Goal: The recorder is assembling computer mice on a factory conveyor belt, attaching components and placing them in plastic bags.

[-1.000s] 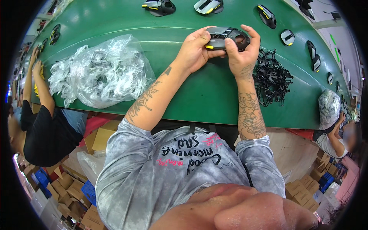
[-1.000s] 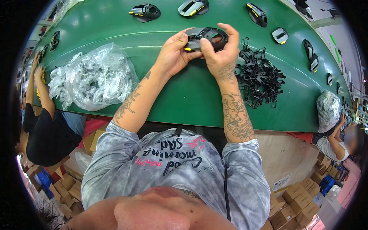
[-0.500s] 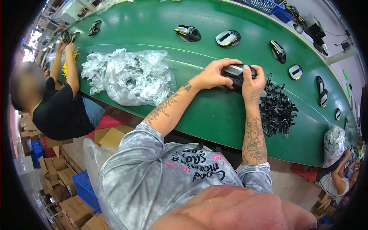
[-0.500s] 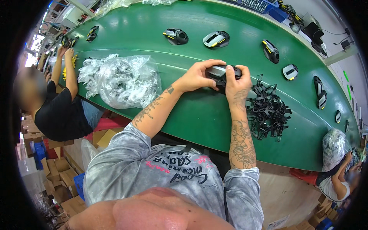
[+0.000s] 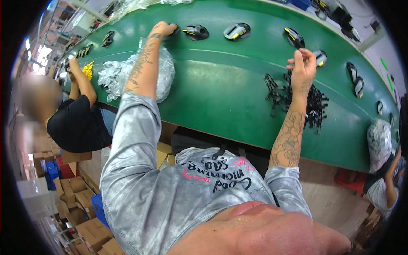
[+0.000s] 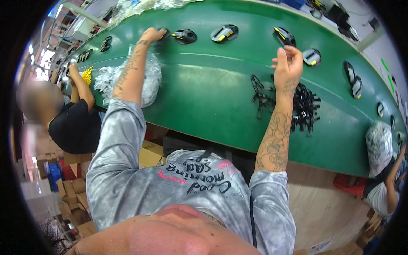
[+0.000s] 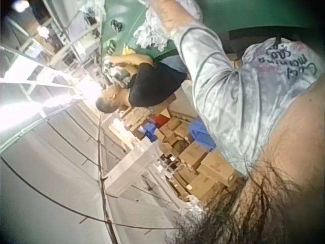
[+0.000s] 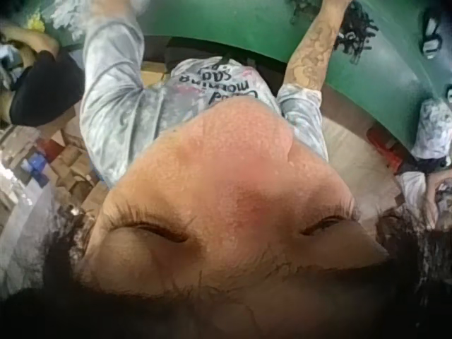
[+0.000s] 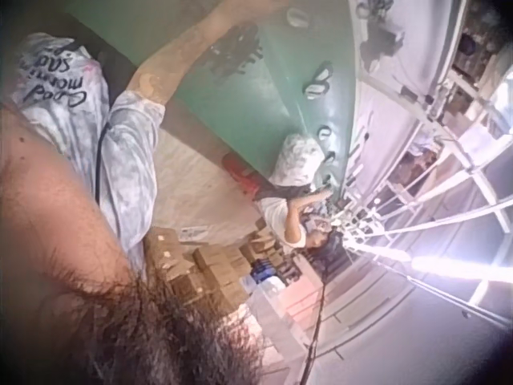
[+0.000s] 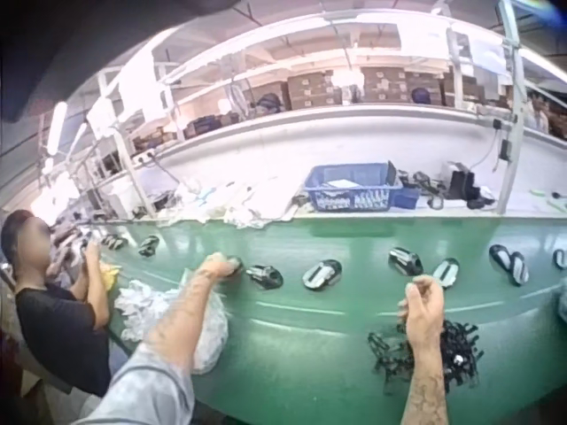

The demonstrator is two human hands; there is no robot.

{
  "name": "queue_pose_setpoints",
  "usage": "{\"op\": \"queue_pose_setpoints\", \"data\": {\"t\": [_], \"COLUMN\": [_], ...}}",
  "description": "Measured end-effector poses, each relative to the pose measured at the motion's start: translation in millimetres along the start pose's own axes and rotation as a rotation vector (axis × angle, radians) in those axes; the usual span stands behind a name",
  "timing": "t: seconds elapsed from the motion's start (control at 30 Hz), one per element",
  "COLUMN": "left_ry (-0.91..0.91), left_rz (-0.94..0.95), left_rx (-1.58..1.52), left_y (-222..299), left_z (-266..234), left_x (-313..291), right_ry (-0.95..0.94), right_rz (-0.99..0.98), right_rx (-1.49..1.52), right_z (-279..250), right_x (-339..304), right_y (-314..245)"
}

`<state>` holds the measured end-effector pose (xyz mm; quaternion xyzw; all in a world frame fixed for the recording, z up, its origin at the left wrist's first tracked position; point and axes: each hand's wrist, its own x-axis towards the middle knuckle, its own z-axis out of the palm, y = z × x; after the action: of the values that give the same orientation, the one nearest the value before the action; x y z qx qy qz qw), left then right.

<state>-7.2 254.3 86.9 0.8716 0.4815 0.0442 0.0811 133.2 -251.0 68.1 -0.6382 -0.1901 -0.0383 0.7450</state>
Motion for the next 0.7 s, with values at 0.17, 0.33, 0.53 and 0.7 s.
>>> {"op": "queue_pose_setpoints", "data": {"t": [0.17,0.33,0.53,0.7], "left_ry": [0.272,0.106,0.176,-0.419], "left_rz": [0.655,0.653,0.549,0.470], "left_rx": [0.181,0.423,-0.261,-1.272], "left_y": [19,82,81,141], "left_z": [45,81,57,35], "left_x": [13,-30,-66,-195], "right_ry": [-0.151,-0.642,-0.764,-0.681], "right_rz": [-0.055,0.264,0.279,0.266], "right_rx": [-0.460,-1.062,-1.199,-1.175], "right_z": [-19,-25,2,3], "right_x": [-4,-29,-26,-32], "right_y": [-24,-27,-20,-14]}}
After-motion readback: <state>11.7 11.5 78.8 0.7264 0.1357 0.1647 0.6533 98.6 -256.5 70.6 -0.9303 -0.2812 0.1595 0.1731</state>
